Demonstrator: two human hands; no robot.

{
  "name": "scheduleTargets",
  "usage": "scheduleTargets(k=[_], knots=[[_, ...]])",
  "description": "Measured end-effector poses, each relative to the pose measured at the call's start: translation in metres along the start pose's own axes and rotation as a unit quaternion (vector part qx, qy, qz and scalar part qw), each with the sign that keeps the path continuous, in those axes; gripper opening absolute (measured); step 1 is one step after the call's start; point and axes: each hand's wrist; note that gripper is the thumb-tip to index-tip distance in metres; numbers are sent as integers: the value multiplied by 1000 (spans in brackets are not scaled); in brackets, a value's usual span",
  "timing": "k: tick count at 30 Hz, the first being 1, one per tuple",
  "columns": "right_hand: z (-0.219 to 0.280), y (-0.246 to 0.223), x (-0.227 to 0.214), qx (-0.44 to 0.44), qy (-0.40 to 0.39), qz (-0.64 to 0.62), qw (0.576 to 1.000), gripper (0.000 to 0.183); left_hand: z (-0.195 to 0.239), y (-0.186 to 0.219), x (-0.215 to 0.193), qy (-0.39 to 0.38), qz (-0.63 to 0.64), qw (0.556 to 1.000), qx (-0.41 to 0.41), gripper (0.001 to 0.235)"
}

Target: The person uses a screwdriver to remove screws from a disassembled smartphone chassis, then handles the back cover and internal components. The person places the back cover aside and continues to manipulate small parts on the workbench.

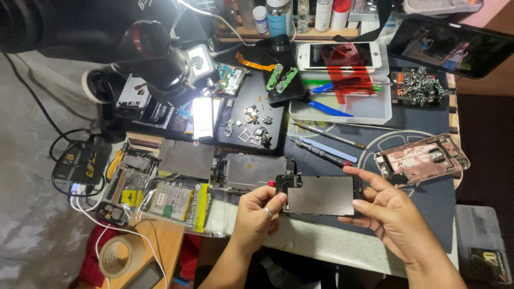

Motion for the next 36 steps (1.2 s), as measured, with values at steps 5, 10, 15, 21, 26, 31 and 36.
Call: scheduleTargets(k=[5, 10, 15, 21, 26, 31, 36], knots=[[-4, 8, -5, -53, 17, -9, 998, 55, 7, 1, 0, -41, 16, 997, -64, 13], [-7, 10, -15, -55, 53, 2, 997, 52, 11, 8, -3, -16, -60, 996, -65, 14], [-9, 10, -18, -54, 58, 10, 997, 52, 21, 54, -38, 204, -446, 795, 357, 5], [-8, 11, -12, -44, 62, 31, 997, 48, 18, 101, -80, 392, -620, 618, 281, 20], [-12, 16, -13, -36, 88, 54, 994, 39, 13, 67, -56, 225, -429, 802, 348, 20], [-2, 29, -16, -210, -25, 36, 977, 29, 19, 14, -18, -35, 3, 999, 29, 39], [5, 26, -19, -338, -100, 178, 919, 26, 6, 21, -7, -10, 90, 996, -8, 26]])
Point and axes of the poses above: each hand's wrist, its own z-axis away from the middle knuckle, its own x-axis out of the palm, y = z × x, and after that the axes turned 7 degrees about -x, right-handed
